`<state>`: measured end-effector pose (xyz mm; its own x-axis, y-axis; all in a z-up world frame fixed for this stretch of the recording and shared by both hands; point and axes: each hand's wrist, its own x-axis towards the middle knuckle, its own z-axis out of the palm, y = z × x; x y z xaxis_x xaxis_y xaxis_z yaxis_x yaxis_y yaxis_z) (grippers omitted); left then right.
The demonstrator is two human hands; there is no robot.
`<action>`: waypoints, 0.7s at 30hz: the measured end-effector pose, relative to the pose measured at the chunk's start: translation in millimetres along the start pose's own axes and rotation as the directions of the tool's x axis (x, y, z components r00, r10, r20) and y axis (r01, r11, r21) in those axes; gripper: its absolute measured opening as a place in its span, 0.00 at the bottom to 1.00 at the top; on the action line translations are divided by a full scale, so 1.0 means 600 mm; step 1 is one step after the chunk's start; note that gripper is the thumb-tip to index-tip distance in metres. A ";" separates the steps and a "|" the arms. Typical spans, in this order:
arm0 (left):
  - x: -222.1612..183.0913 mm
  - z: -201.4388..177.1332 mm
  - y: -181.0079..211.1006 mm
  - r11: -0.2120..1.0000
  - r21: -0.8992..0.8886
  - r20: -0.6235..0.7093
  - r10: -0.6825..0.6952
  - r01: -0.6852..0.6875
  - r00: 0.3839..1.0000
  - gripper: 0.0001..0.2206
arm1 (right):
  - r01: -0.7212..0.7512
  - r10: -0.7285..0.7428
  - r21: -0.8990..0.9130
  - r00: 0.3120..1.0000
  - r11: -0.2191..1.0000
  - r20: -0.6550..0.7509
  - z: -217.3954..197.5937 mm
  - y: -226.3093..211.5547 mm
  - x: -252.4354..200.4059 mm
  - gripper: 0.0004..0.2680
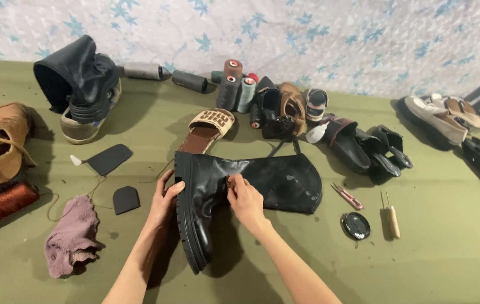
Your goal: Repairing a black leather boot by working on its seams with a hand tool on a workbench.
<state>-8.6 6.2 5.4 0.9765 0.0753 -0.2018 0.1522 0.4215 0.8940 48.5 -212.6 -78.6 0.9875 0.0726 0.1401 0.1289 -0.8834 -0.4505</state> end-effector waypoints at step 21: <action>0.013 -0.010 -0.022 0.998 -0.058 -0.028 0.011 -0.012 1.000 0.44 | -0.136 0.145 0.100 0.984 0.986 -0.100 -0.078 0.032 -0.026 0.07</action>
<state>-4.0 6.5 -10.2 0.9735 0.1048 -0.2031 0.1309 0.4725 0.8716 31.5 -252.4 -48.0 0.9817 -0.1032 0.1603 0.0022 -0.8345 -0.5510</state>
